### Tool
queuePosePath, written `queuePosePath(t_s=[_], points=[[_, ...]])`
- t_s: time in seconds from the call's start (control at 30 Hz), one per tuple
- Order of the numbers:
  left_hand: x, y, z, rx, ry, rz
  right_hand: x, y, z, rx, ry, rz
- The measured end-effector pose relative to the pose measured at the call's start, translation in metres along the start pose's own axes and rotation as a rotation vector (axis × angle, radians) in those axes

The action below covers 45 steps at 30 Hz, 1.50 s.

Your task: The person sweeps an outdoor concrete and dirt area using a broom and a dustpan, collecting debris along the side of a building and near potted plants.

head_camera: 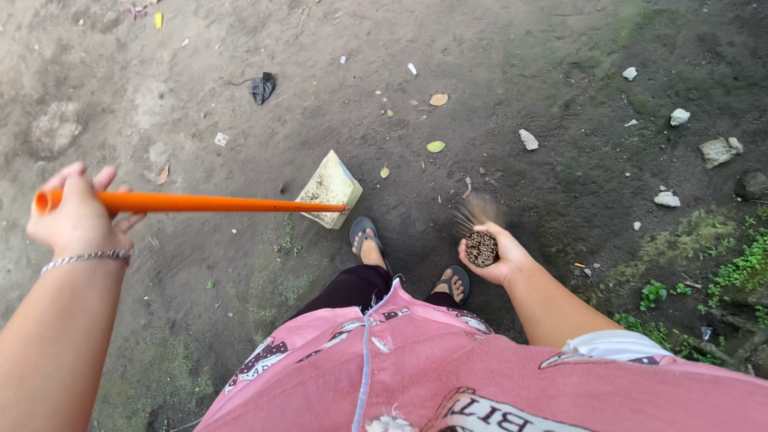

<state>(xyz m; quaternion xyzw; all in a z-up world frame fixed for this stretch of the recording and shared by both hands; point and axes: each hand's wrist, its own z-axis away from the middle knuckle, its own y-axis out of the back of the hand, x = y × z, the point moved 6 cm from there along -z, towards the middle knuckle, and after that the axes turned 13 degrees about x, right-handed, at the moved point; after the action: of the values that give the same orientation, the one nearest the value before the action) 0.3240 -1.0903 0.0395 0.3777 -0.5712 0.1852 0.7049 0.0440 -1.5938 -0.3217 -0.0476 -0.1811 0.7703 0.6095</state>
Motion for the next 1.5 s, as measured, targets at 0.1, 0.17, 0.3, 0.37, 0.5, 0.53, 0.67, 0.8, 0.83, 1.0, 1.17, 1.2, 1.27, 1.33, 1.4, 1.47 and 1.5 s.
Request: queuePosePath(t_s=[0.1, 0.17, 0.3, 0.37, 0.5, 0.53, 0.67, 0.8, 0.83, 1.0, 1.17, 1.2, 1.27, 1.33, 1.4, 1.47, 1.5], points=[[0.036, -0.028, 0.013, -0.25, -0.231, -0.101, 0.009, -0.023, 0.053, -0.097, -0.133, -0.131], [0.046, -0.039, 0.01, -0.388, -0.264, -0.126, 0.005, -0.03, 0.089, -0.157, -0.105, -0.161], [0.04, -0.057, -0.015, -0.545, -0.378, -0.243, -0.025, -0.04, 0.102, -0.035, 0.185, 0.08], [0.03, -0.056, -0.033, -0.574, -0.432, -0.295, -0.05, -0.047, 0.08, 0.132, 0.294, 0.152], [0.004, -0.054, -0.079, -0.589, -0.375, -0.328, -0.091, -0.103, 0.016, 0.305, 0.389, 0.076], [-0.001, -0.052, -0.09, -0.593, -0.38, -0.342, -0.092, -0.126, -0.001, 0.313, 0.402, 0.042], [-0.015, -0.041, -0.126, -0.567, -0.386, -0.409, 0.009, -0.252, -0.103, 0.169, -0.029, 0.339], [-0.03, -0.034, -0.139, -0.508, -0.383, -0.617, 0.142, -0.35, -0.143, 0.083, -0.214, 0.314], [-0.031, -0.035, -0.143, -0.491, -0.373, -0.62, 0.141, -0.36, -0.129, -0.003, -0.223, 0.331], [-0.041, -0.048, -0.165, -0.407, -0.24, -0.57, 0.054, -0.312, -0.016, -0.135, -0.24, 0.134], [-0.045, -0.055, -0.169, -0.412, -0.253, -0.527, -0.063, -0.271, 0.024, 0.019, 0.192, 0.214], [-0.048, -0.055, -0.168, -0.414, -0.228, -0.531, -0.086, -0.271, 0.015, 0.085, 0.23, 0.23], [-0.056, -0.055, -0.163, -0.403, -0.217, -0.584, -0.126, -0.296, -0.025, 0.204, 0.286, 0.279], [-0.063, -0.049, -0.16, -0.389, -0.22, -0.57, -0.139, -0.337, -0.073, 0.24, 0.267, 0.314], [-0.07, -0.047, -0.148, -0.398, -0.246, -0.476, -0.121, -0.391, -0.121, 0.237, 0.19, 0.373], [-0.08, -0.041, -0.135, -0.325, -0.178, -0.514, -0.071, -0.439, -0.154, 0.208, 0.04, 0.555], [-0.083, -0.042, -0.126, -0.314, -0.147, -0.53, -0.04, -0.453, -0.158, 0.201, -0.044, 0.69]])
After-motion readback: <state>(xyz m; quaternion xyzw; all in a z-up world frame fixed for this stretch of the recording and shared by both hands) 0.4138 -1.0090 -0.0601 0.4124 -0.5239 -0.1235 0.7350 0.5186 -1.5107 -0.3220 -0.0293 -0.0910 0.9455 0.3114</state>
